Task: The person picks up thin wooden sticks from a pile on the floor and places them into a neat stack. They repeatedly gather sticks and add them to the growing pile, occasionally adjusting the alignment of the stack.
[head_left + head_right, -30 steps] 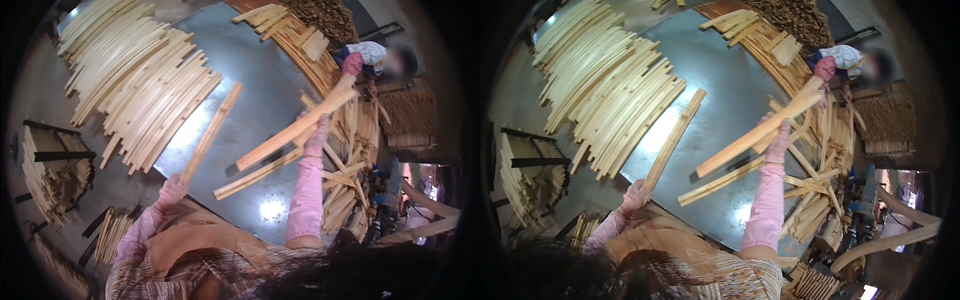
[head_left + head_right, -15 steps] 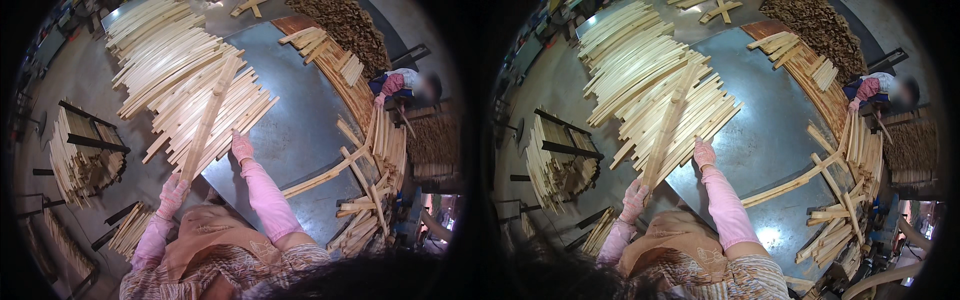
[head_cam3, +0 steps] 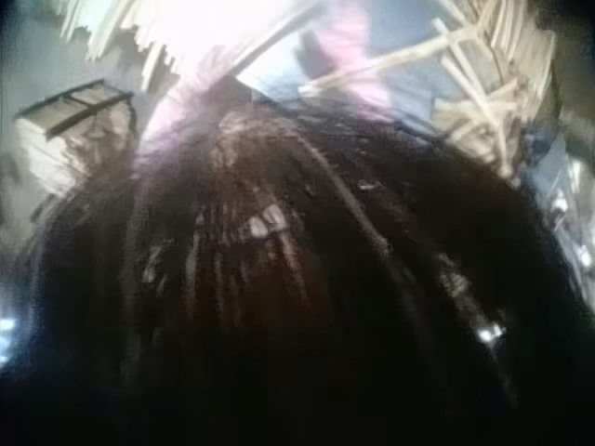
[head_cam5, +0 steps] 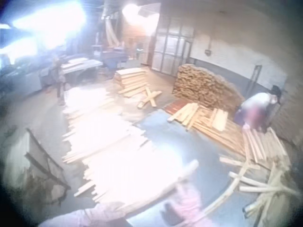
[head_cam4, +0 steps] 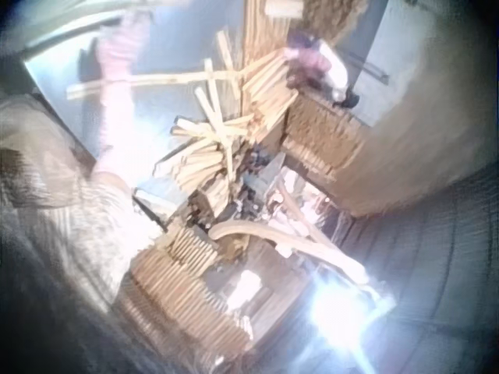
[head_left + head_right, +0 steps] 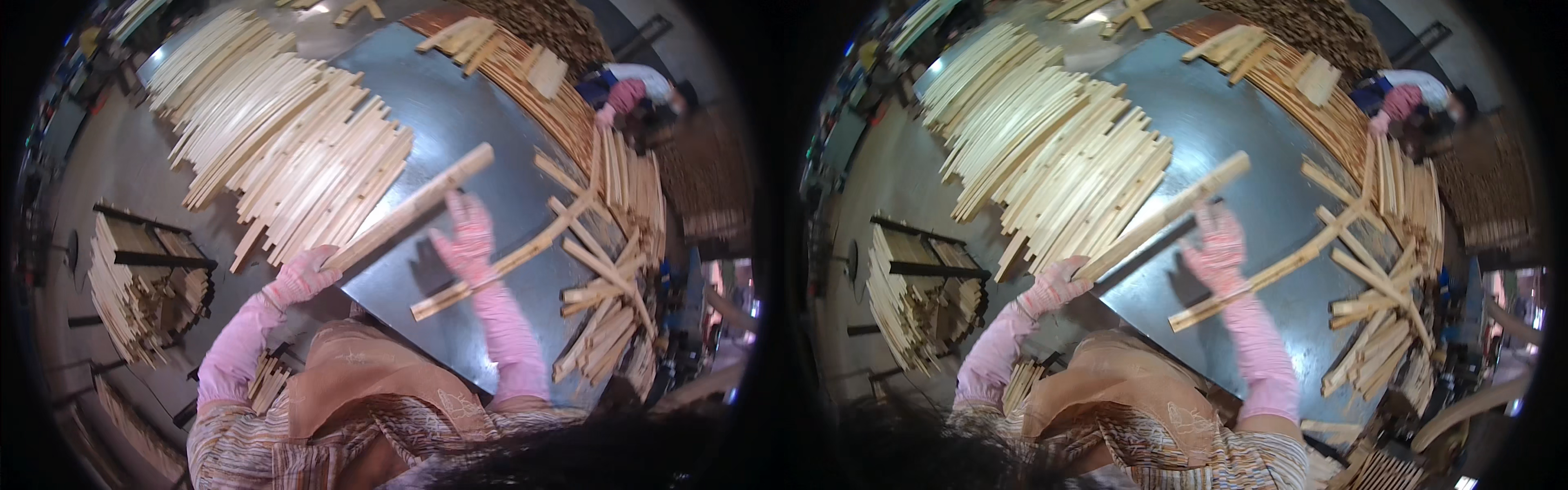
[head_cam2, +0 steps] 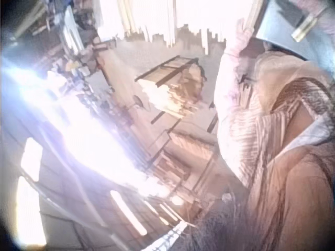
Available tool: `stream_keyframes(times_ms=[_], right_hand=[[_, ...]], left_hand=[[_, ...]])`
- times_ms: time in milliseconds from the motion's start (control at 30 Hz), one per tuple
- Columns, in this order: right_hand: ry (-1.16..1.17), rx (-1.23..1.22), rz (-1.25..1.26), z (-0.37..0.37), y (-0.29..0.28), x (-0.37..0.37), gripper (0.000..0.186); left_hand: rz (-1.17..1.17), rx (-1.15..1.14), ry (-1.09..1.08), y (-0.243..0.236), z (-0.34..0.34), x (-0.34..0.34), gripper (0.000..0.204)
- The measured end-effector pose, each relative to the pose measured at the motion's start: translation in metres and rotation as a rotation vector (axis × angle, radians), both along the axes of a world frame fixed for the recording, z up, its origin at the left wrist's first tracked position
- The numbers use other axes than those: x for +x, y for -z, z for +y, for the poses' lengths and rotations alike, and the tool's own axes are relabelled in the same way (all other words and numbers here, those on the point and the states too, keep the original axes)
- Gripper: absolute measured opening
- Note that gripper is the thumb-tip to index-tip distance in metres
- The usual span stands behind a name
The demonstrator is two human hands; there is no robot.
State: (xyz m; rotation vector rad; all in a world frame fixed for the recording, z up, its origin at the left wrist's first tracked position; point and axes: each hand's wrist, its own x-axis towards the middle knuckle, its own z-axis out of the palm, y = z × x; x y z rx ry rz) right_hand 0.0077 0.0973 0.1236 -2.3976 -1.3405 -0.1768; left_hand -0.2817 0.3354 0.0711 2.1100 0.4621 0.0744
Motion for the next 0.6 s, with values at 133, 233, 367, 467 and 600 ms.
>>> stream_keyframes(times_ms=[133,233,367,467,600], right_hand=[[0.033,-0.566,-0.069,-0.144,-0.059,0.048,0.083],[0.255,-0.777,0.349,-0.244,-0.079,0.017,0.080],[0.779,-0.252,0.431,-0.441,-0.015,-0.081,0.074],[1.218,-0.022,0.555,-0.521,-0.004,-0.163,0.072],[1.607,0.714,0.263,-0.665,0.118,-0.310,0.067]], left_hand=[[0.277,-0.212,0.519,-0.077,-0.026,0.095,0.046],[0.228,-0.169,0.627,-0.081,-0.071,0.164,0.046],[-0.110,-0.486,0.195,-0.028,-0.161,0.250,0.062],[-0.117,0.121,0.373,0.037,-0.239,0.260,0.072],[-0.190,0.484,0.535,0.080,-0.347,0.215,0.062]])
